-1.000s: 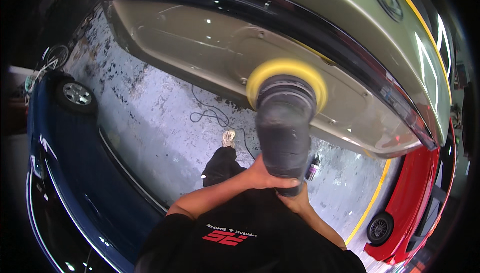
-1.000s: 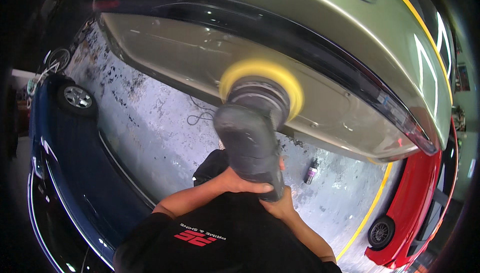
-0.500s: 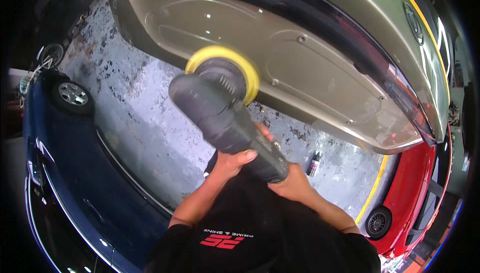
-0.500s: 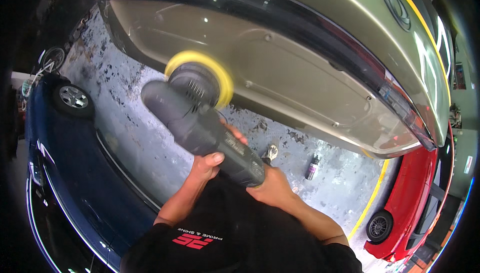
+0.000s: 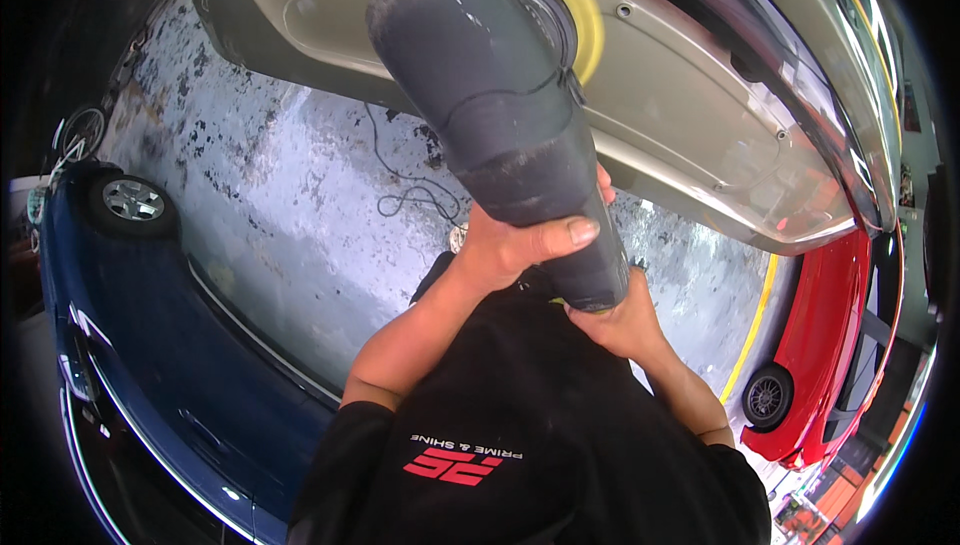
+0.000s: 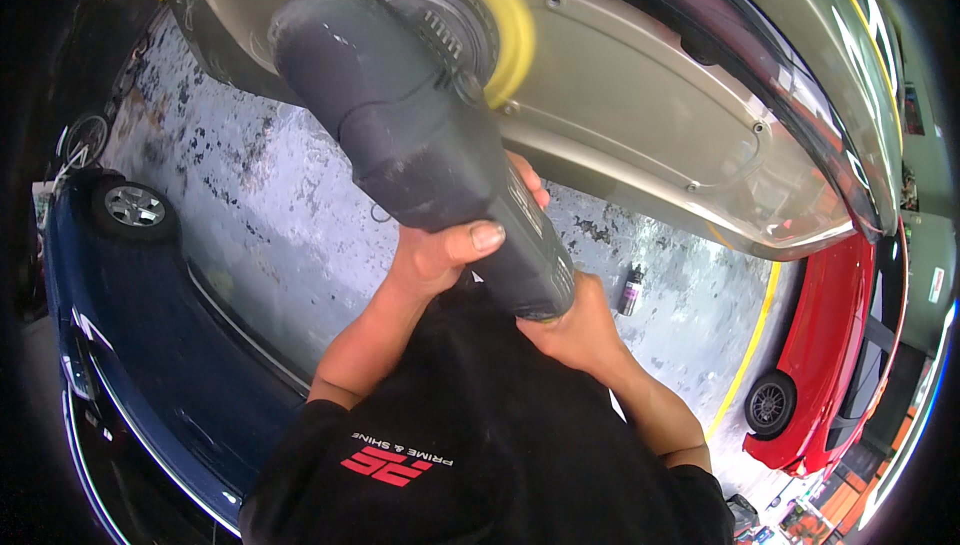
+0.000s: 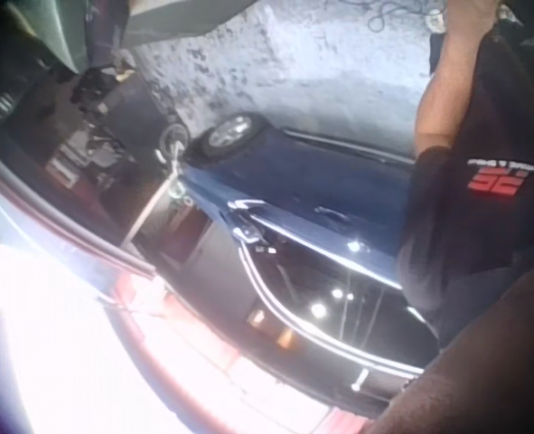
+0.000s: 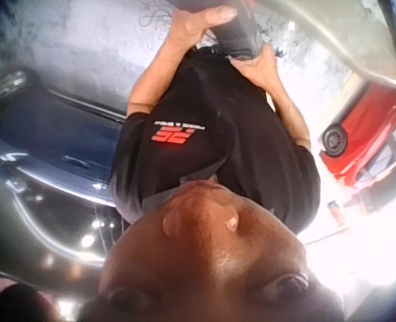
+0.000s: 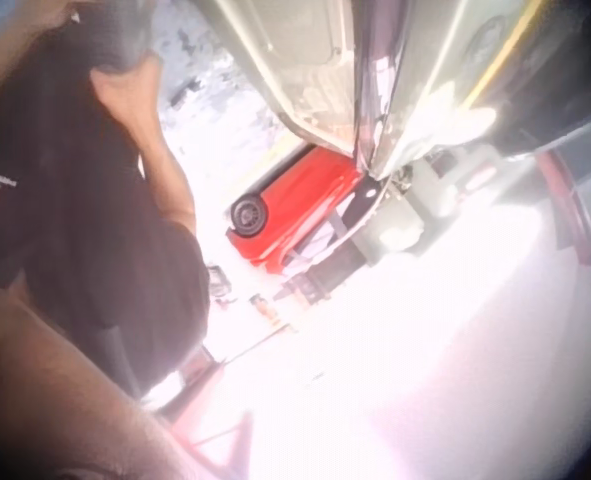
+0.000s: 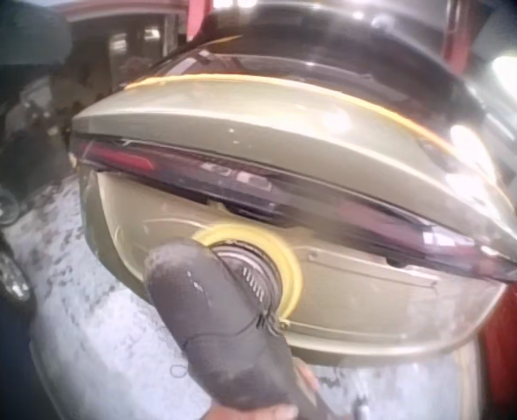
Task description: The person uses a rotary polisher with a yellow pad to buff the rear trunk lid of a beige car in a garage. The person opens the trunk to access the underside, then continues polishing the exterior surface.
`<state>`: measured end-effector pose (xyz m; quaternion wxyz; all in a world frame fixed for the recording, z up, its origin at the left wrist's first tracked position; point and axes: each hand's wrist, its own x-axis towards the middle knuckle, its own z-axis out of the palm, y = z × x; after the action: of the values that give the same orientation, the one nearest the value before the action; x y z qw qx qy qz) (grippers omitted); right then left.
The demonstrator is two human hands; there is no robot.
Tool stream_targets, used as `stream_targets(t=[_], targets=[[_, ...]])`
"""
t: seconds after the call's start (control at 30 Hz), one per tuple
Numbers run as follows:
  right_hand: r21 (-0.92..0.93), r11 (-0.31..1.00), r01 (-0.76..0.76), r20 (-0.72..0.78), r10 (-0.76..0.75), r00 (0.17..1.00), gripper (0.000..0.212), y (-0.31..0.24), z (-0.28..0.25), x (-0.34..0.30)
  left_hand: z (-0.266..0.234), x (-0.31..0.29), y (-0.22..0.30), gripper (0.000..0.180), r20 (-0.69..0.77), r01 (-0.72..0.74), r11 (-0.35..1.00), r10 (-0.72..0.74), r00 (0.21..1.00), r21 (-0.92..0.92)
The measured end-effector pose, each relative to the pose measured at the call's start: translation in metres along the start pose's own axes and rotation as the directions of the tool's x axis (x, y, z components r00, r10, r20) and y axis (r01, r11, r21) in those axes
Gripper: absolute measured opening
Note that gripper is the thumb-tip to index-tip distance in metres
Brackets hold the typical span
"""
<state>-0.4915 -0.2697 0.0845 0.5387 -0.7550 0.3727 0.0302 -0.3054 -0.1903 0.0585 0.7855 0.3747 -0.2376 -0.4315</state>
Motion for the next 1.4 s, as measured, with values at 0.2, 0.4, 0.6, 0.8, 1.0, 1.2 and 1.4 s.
stream_targets(t=[0.2, 0.4, 0.6, 0.8, 1.0, 1.2, 1.4], targets=[[-0.154, 0.957, 0.248, 0.267, -0.201, 0.942, 0.056, -0.006, -0.012, 0.016, -0.012, -0.012, 0.002, 0.068, -0.038, -0.037, 0.987, 0.031, 0.999, -0.155], [-0.453, 0.748, 0.485, -0.026, -0.555, 0.831, 0.054, -0.072, -0.041, 0.058, -0.036, -0.031, 0.009, 0.074, -0.202, -0.167, 0.941, 0.110, 0.973, -0.294], [-0.880, 0.307, 0.363, -0.044, -0.813, 0.581, 0.041, -0.127, -0.012, 0.130, -0.047, -0.045, 0.012, 0.079, -0.235, -0.202, 0.942, 0.140, 0.962, -0.268], [-0.932, 0.259, 0.254, -0.054, -0.793, 0.607, 0.044, -0.136, 0.001, 0.133, -0.046, -0.047, 0.013, 0.075, -0.253, -0.202, 0.949, 0.139, 0.957, -0.243], [-0.938, 0.226, 0.263, -0.058, -0.851, 0.522, 0.046, -0.133, 0.008, 0.140, -0.043, -0.044, 0.012, 0.070, -0.208, -0.191, 0.958, 0.147, 0.967, -0.213], [-0.948, 0.228, 0.223, -0.046, -0.790, 0.611, 0.046, -0.125, 0.005, 0.131, -0.038, -0.046, 0.011, 0.071, -0.159, -0.152, 0.961, 0.117, 0.980, -0.230], [-0.933, 0.207, 0.294, 0.004, -0.812, 0.584, 0.035, -0.136, 0.001, 0.139, -0.037, -0.041, 0.008, 0.073, -0.145, -0.188, 0.965, 0.162, 0.976, -0.183]])
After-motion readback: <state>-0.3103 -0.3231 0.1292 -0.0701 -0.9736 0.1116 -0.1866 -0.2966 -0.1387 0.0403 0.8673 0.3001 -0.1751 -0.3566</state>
